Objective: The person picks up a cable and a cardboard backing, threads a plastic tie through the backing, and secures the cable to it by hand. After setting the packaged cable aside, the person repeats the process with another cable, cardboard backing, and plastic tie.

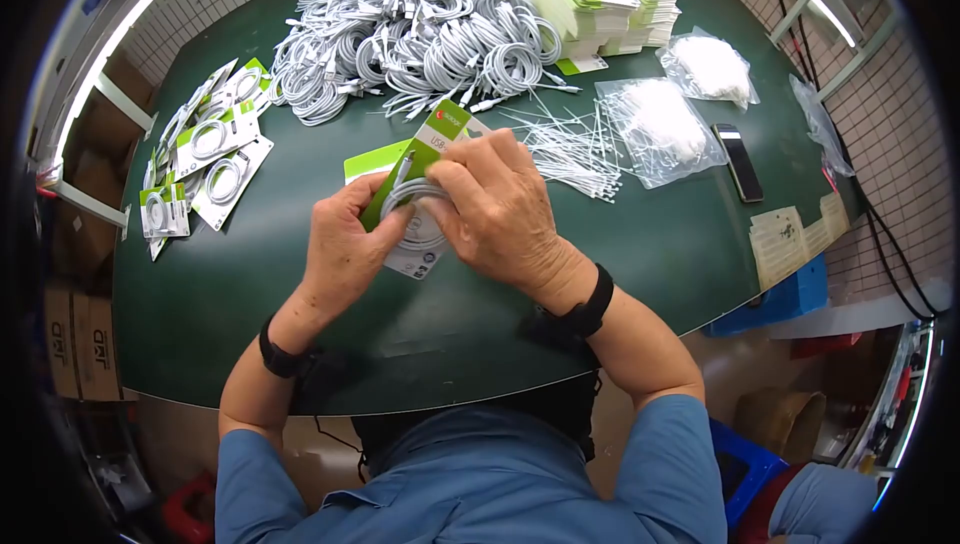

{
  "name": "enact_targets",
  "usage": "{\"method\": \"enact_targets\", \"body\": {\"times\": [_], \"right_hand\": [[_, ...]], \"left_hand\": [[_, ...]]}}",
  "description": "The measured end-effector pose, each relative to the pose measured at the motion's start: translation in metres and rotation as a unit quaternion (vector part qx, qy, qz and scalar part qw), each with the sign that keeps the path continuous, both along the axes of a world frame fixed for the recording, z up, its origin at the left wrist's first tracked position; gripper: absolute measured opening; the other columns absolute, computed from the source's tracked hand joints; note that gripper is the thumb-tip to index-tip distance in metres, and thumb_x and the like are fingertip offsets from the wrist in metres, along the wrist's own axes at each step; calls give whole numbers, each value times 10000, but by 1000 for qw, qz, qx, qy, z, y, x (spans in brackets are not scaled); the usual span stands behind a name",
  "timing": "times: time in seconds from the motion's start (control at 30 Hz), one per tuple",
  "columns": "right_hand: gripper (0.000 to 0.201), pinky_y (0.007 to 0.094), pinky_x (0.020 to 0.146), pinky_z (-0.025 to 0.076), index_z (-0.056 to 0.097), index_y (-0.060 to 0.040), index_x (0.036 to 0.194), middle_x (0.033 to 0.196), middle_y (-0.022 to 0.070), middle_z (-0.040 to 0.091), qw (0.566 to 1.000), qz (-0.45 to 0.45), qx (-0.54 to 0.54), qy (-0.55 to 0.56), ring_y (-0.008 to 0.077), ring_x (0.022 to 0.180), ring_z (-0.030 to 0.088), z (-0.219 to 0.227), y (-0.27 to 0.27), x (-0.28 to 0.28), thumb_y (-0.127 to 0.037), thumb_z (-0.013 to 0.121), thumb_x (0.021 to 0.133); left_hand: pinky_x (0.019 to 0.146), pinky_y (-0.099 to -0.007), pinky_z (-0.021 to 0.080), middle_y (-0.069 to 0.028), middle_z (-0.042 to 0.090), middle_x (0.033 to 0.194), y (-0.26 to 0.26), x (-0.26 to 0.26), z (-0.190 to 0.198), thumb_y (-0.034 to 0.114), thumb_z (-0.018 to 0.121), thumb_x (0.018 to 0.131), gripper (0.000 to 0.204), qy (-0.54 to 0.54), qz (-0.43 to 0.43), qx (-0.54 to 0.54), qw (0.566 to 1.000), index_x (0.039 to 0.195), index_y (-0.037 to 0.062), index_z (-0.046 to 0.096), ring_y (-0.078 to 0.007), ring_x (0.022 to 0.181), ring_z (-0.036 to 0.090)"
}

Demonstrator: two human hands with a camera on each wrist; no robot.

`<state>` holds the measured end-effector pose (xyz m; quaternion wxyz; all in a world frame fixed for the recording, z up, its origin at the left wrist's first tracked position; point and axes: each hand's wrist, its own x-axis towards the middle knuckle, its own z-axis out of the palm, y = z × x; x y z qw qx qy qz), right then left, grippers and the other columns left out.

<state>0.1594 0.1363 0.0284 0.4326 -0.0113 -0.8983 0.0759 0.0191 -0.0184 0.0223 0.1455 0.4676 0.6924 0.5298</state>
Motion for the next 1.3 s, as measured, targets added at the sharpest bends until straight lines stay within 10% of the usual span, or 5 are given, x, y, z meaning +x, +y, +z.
{"method": "enact_targets", "body": {"times": [0.23, 0.37, 0.57, 0.8, 1.3], "right_hand": [[532, 432, 836, 540, 645, -17, 1251, 1140, 164, 682, 993, 91, -32, 69, 327, 1023, 649, 32, 3, 13, -133, 837, 769], [557, 409, 840, 549, 630, -12, 1331, 1169, 167, 690, 988, 86, 53, -118, 328, 1013, 673, 37, -16, 19, -105, 821, 816], [597, 373, 885, 567, 558, 10, 1435, 1182, 176, 697, 973, 88, -150, -152, 307, 996, 717, 23, -14, 19, 21, 742, 868], [601, 333, 1004, 536, 456, 36, 1505, 1262, 152, 675, 873, 129, -457, -110, 204, 1151, 673, 0, -9, 14, 84, 655, 940], [590, 338, 1067, 512, 437, 68, 1489, 1329, 160, 633, 806, 188, -550, -115, 197, 1250, 618, -14, -10, 10, 54, 686, 954]], "left_hand": [[839, -387, 585, -202, 765, 993, -3, -6, 9, 73, 768, 818, 372, 94, -71, 5, 993, 1180, -6, 731, -330, 893, 755], [855, -401, 575, -182, 739, 957, -8, -2, 10, 73, 807, 776, 404, 229, -85, -5, 970, 1168, 14, 727, -351, 910, 723], [852, -418, 561, -142, 677, 985, -3, -5, 20, 71, 864, 727, 529, 326, 46, 157, 931, 1220, 50, 671, -327, 956, 675], [779, -321, 575, -97, 691, 1046, 5, -4, -4, 80, 859, 819, 631, -187, 68, 148, 969, 1352, -15, 535, -147, 952, 662], [521, -216, 563, -104, 745, 1066, -2, -10, -12, 86, 718, 973, 277, -431, -83, 86, 895, 1216, -26, 647, -126, 836, 712]]}}
